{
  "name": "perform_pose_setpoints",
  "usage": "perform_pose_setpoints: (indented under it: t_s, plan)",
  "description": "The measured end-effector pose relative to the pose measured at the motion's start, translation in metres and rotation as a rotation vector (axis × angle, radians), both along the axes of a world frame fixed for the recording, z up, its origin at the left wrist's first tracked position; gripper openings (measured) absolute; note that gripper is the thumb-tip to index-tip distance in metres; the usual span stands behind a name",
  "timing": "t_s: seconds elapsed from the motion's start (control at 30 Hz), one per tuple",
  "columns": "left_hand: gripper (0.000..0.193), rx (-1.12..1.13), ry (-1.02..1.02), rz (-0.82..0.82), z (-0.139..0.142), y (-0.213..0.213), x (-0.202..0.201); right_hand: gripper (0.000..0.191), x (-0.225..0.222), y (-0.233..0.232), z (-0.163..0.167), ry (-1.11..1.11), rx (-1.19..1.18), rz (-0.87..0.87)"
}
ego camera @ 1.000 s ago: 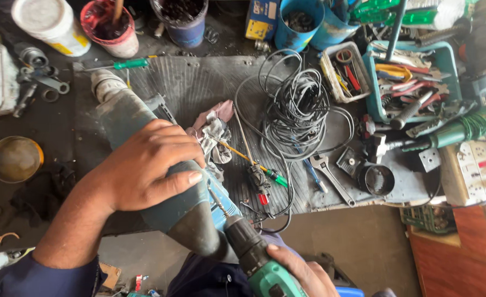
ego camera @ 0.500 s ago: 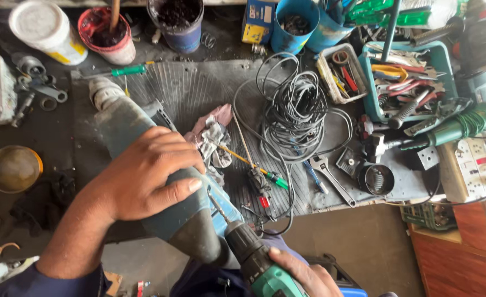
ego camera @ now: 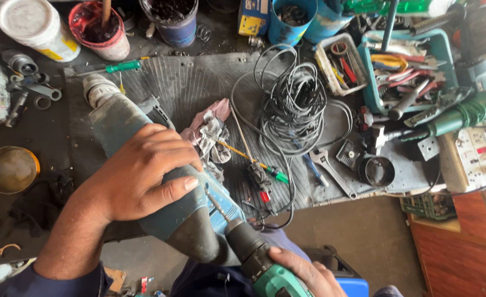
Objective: The person disassembles a blue electric planer on a workbench. They use a cordless drill to remove screws, then a screwdriver to loosen additional fasteners and remove the handle and casing. The internal components are exposed by the end of the clip.
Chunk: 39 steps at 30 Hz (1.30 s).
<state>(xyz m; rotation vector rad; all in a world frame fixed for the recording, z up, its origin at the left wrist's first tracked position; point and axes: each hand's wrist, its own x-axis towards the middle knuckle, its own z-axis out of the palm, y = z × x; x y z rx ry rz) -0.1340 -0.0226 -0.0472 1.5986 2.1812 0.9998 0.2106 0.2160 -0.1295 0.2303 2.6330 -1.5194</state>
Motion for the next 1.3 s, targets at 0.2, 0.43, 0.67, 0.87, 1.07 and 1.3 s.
perform_pose_setpoints:
  t_s: [0.2, 0.43, 0.67, 0.87, 1.07, 1.3]
  plan:
    - [0.038, 0.034, 0.033, -0.011, -0.003, -0.001, 0.001, 0.058, 0.005, 0.011, -0.008, 0.024, -0.054, 0.051]
    - [0.035, -0.052, 0.018, -0.01, -0.001, 0.001, 0.001, 0.066, -0.013, 0.01, 0.002, -0.033, -0.394, 0.037]
    - [0.033, 0.241, 0.006, 0.187, -0.016, -0.016, 0.02, 0.07, -0.012, -0.005, 0.007, -0.2, -1.236, -0.371]
    - [0.035, 0.551, -0.023, 0.45, -0.04, -0.035, 0.05, 0.075, 0.004, 0.004, 0.027, 0.432, -0.282, 0.155]
    - [0.048, 0.285, 0.136, 0.445, -0.027, -0.055, 0.054, 0.07, -0.008, 0.003, 0.031, 0.531, 0.226, 0.571]
    - [0.04, 0.265, 0.209, 0.298, -0.029, -0.053, 0.036, 0.077, -0.036, -0.043, 0.022, 0.519, -0.16, 0.485]
